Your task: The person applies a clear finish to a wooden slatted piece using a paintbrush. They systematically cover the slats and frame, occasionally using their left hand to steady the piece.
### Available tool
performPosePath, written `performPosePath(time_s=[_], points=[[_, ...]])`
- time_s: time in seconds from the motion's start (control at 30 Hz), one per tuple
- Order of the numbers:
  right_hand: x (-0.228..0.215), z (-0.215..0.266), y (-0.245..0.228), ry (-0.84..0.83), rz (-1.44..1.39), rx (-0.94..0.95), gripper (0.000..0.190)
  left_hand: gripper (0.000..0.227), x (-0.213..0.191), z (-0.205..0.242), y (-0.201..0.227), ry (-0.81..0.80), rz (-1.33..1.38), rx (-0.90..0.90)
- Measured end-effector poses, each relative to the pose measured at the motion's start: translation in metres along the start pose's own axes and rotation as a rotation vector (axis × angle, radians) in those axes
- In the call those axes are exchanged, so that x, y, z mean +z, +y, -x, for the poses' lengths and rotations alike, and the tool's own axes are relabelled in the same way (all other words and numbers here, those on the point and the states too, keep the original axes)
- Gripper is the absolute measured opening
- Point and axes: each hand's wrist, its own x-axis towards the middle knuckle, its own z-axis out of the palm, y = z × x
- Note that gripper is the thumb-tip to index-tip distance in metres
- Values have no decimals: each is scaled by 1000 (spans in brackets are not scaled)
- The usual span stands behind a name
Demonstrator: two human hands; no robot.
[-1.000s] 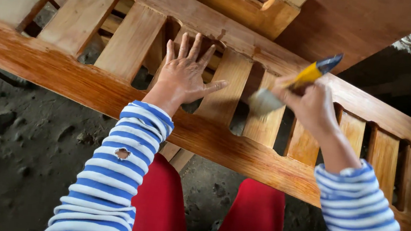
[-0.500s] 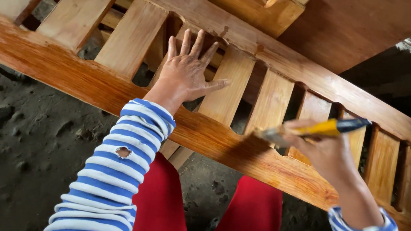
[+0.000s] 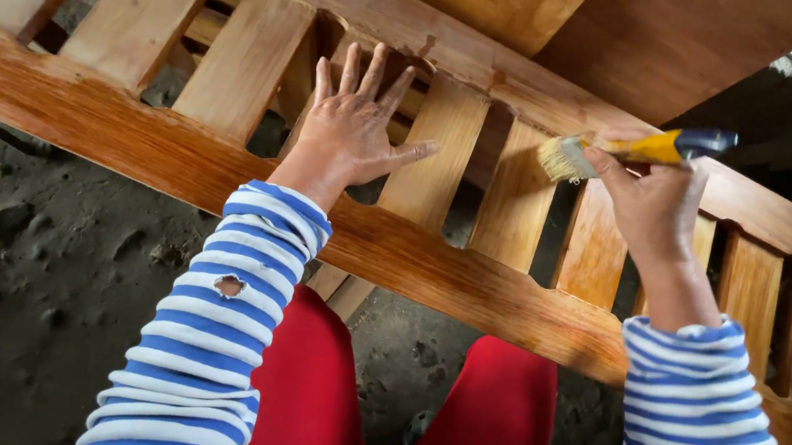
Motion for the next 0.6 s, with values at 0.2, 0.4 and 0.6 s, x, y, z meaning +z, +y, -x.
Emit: performPosePath(time_s=[0.2, 0.4, 0.6], points=[[-26, 53, -76, -294, -382, 260, 16, 107, 1, -2, 0, -1, -11, -6], [-35, 62, -52, -354, -272, 201, 17, 108, 2, -2, 0, 4, -13, 2], [-2, 14, -3, -55, -15, 184, 9, 107, 8, -4, -2, 70, 29, 16]])
